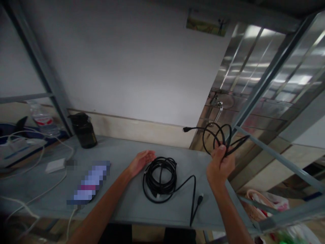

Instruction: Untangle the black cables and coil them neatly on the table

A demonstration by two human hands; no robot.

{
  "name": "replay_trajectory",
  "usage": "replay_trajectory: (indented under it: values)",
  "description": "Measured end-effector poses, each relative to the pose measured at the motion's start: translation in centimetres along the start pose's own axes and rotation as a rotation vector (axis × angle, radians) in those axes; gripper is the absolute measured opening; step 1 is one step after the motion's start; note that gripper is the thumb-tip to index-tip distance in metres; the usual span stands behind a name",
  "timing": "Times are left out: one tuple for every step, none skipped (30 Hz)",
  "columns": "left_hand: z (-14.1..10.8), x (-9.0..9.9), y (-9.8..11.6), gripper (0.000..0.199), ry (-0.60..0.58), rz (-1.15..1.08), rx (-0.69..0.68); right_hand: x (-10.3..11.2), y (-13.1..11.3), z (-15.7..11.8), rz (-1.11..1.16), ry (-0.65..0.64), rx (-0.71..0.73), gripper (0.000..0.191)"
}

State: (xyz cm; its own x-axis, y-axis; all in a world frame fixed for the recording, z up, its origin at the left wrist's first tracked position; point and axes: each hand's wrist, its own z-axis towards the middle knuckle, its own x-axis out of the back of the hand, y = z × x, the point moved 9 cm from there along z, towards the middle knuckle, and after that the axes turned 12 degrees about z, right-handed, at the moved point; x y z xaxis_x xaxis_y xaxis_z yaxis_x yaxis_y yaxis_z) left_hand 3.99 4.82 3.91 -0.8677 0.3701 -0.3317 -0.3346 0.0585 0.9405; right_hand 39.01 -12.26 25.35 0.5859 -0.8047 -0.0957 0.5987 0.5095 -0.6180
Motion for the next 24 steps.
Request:
replay_trajectory:
  values:
    - [0.0, 0.0, 0.0, 0.051, 0.002, -0.004, 0.000, 0.8, 0.0, -0.6, -0.057, 0.005, 0.003, 0.071]
    - [0.0, 0.0, 0.1, 0.051, 0.005, -0.007, -0.001, 1.4, 0.0, -1.3, -0.113, 0.007, 0.012, 0.072]
    - [0.0, 0.0, 0.1, 0.051, 0.005, -0.009, -0.001, 1.8, 0.1, -2.2, -0.155, -0.002, 0.023, 0.074]
    - [0.0, 0.0, 0.1, 0.051, 0.005, -0.010, -0.001, 1.9, 0.4, -3.2, -0.186, -0.030, 0.034, 0.076]
    - [0.0, 0.0, 0.1, 0.051, 0.005, -0.010, 0.001, 1.8, 0.8, -4.3, -0.204, -0.064, 0.045, 0.077]
    - [0.0, -0.1, 0.0, 0.052, 0.005, -0.008, 0.006, 1.4, 1.3, -5.6, -0.207, -0.113, 0.052, 0.076]
    - [0.0, -0.1, 0.0, 0.052, 0.007, -0.005, 0.012, 0.7, 1.8, -7.0, -0.199, -0.177, 0.057, 0.074]
    - [0.0, 0.0, -0.1, 0.053, 0.012, -0.003, 0.017, -0.2, 2.4, -8.6, -0.184, -0.250, 0.062, 0.070]
    - [0.1, 0.0, -0.2, 0.053, 0.017, -0.002, 0.022, -1.3, 2.9, -10.2, -0.164, -0.334, 0.064, 0.063]
    - [0.1, 0.1, -0.2, 0.053, 0.022, 0.002, 0.025, -2.4, 3.1, -12.0, -0.137, -0.416, 0.074, 0.056]
    - [0.1, 0.2, -0.3, 0.053, 0.026, 0.006, 0.026, -3.7, 3.3, -13.7, -0.118, -0.498, 0.084, 0.050]
    - [0.2, 0.3, -0.3, 0.053, 0.030, 0.011, 0.025, -4.9, 3.3, -15.3, -0.111, -0.563, 0.099, 0.046]
    - [0.2, 0.3, -0.3, 0.054, 0.031, 0.015, 0.025, -6.1, 3.2, -16.8, -0.110, -0.615, 0.118, 0.044]
    - [0.2, 0.3, -0.3, 0.054, 0.032, 0.019, 0.025, -7.2, 3.1, -18.0, -0.113, -0.658, 0.134, 0.044]
    - [0.2, 0.3, -0.3, 0.055, 0.032, 0.023, 0.024, -8.4, 3.0, -19.0, -0.119, -0.695, 0.146, 0.043]
    - [0.1, 0.3, -0.3, 0.055, 0.033, 0.029, 0.023, -9.5, 2.9, -19.8, -0.134, -0.728, 0.157, 0.043]
    - [0.1, 0.3, -0.2, 0.055, 0.034, 0.038, 0.021, -10.6, 2.8, -20.4, -0.156, -0.755, 0.165, 0.043]
    - [0.0, 0.3, -0.2, 0.055, 0.035, 0.055, 0.015, -11.6, 2.9, -20.7, -0.184, -0.777, 0.173, 0.043]
    - [0.0, 0.2, -0.1, 0.056, 0.033, 0.081, 0.006, -12.5, 3.0, -20.9, -0.215, -0.792, 0.180, 0.044]
    - [-0.1, 0.1, 0.0, 0.057, 0.028, 0.120, -0.004, -13.2, 3.1, -20.9, -0.241, -0.797, 0.184, 0.045]
    - [-0.1, -0.2, 0.0, 0.058, 0.013, 0.169, -0.011, -13.8, 3.4, -20.8, -0.260, -0.803, 0.184, 0.045]
    - [-0.1, -0.5, 0.0, 0.060, -0.014, 0.227, -0.017, -14.2, 3.7, -20.8, -0.273, -0.810, 0.178, 0.045]
    - [-0.2, -1.0, -0.1, 0.062, -0.051, 0.296, -0.023, -14.5, 4.1, -20.8, -0.281, -0.817, 0.168, 0.044]
    - [-0.2, -1.6, -0.1, 0.064, -0.091, 0.369, -0.033, -14.7, 4.5, -20.9, -0.290, -0.824, 0.154, 0.043]
